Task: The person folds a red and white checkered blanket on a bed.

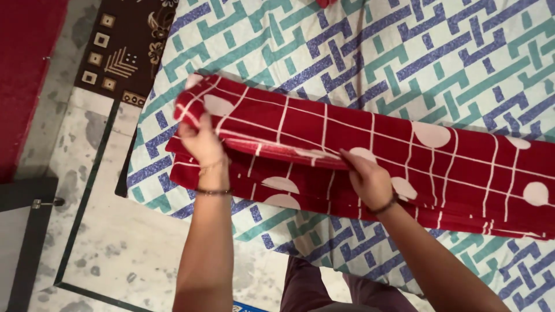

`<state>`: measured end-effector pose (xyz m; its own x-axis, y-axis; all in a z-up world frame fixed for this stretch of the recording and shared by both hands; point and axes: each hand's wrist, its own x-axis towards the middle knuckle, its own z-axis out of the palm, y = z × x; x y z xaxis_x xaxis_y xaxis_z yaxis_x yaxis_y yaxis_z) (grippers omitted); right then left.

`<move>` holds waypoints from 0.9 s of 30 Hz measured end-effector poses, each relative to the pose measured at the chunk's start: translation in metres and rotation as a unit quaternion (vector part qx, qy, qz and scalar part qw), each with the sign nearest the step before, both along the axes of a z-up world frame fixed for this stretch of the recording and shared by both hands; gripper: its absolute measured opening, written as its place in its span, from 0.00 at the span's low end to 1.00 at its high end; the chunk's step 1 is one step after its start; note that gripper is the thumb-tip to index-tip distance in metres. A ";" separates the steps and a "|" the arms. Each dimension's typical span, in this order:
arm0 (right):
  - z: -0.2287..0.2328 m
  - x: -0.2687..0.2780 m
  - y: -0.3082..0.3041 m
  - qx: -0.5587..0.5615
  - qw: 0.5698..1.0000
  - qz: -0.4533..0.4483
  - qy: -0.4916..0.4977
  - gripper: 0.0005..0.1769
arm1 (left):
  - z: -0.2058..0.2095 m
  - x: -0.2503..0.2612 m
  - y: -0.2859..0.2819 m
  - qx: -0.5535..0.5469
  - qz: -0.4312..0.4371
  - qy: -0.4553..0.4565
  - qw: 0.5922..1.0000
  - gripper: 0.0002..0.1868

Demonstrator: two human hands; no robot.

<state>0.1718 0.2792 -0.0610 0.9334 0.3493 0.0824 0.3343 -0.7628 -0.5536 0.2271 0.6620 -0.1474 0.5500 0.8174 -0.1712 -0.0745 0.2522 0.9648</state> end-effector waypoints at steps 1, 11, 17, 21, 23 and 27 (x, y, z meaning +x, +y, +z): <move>0.000 -0.010 -0.002 0.001 1.000 0.002 0.000 0.29 | 0.019 -0.020 -0.001 0.001 0.002 0.000 1.000 0.26; -0.080 -0.076 -0.009 -0.154 0.969 0.186 0.051 0.47 | -0.125 -0.150 0.040 0.191 -0.013 0.138 0.972 0.32; -0.068 -0.083 -0.041 -0.051 0.992 0.106 0.045 0.42 | -0.118 -0.137 0.044 0.232 0.014 0.214 0.949 0.30; -0.055 -0.081 -0.084 -0.088 0.994 0.011 -0.071 0.40 | -0.005 -0.117 -0.034 0.376 0.054 0.405 0.832 0.42; -0.059 -0.082 -0.111 -0.091 0.991 -0.044 -0.090 0.39 | -0.002 -0.116 -0.075 0.496 -0.006 0.360 0.790 0.45; -0.090 -0.096 -0.177 -0.177 0.977 -0.084 -0.082 0.37 | -0.011 -0.124 -0.198 0.614 -0.229 0.274 0.704 0.47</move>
<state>0.0757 0.1023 -0.1508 0.9643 0.2268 0.1369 0.2507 -0.9484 -0.1941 0.1028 0.4635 -0.1584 0.9302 0.2931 0.2208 0.2117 -0.9200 0.3297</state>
